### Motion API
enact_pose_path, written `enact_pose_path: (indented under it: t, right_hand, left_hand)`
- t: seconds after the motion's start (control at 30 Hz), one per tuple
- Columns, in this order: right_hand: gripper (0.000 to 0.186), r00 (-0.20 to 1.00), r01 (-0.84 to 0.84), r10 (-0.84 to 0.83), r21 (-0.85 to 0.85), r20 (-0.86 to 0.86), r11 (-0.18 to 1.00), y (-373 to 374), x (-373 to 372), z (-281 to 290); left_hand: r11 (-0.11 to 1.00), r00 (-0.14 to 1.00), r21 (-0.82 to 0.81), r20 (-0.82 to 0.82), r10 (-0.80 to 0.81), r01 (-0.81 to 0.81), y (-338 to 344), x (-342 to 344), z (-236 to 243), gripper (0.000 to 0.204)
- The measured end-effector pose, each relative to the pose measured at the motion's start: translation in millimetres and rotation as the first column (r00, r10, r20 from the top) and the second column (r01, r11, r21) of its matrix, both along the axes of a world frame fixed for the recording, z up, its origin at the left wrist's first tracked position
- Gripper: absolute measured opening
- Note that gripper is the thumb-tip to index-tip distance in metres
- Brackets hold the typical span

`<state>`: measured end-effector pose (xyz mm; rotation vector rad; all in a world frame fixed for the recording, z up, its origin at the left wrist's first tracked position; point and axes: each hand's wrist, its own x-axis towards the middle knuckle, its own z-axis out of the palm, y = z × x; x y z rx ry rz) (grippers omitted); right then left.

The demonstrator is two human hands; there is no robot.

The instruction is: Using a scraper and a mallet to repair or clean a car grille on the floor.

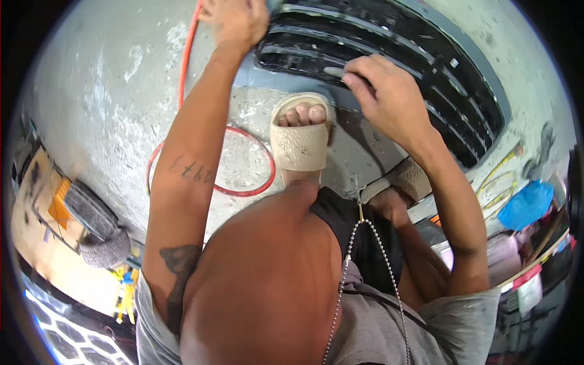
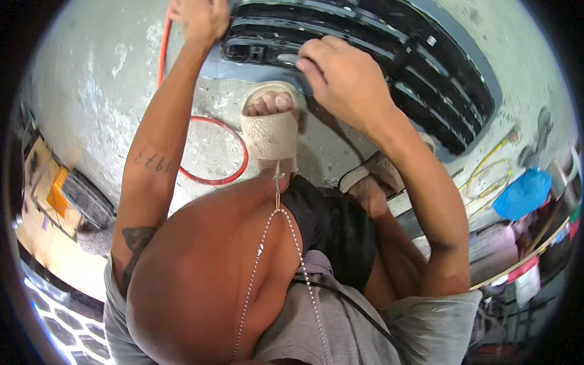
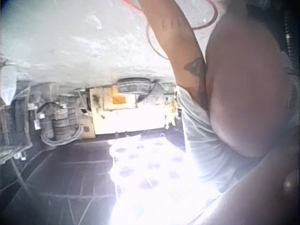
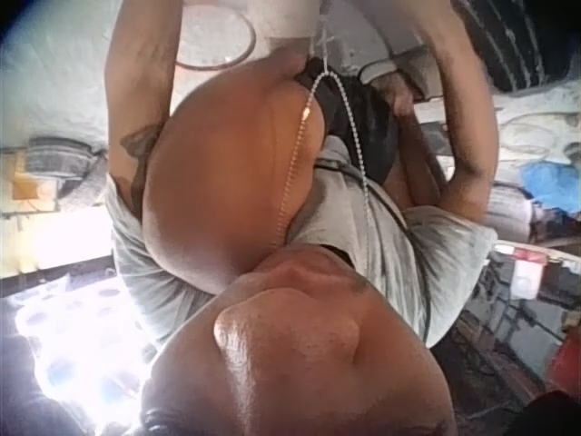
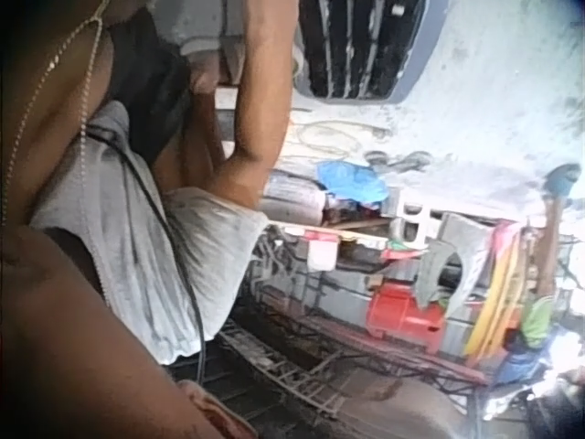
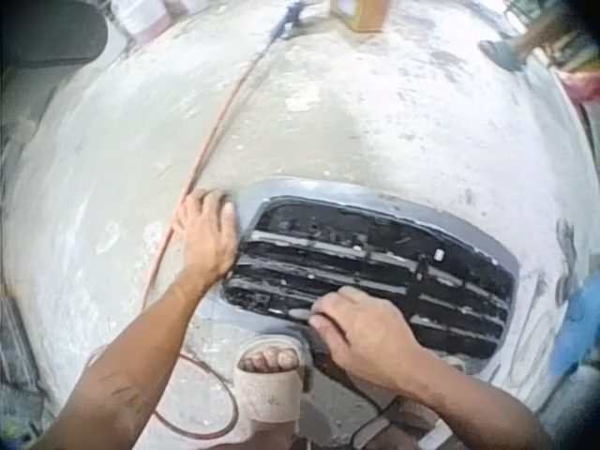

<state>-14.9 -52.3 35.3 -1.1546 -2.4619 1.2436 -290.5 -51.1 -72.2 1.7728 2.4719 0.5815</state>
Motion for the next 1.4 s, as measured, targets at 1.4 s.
enact_pose_path:
  t: [1.4]
  right_hand:
    - [0.018, 0.907, -0.380, 0.303, 0.262, 0.291, 0.887, -132, 144, -53]
  left_hand:
    - [0.805, 0.683, -0.013, 0.536, -0.495, 0.593, -106, 172, 45, 0.027]
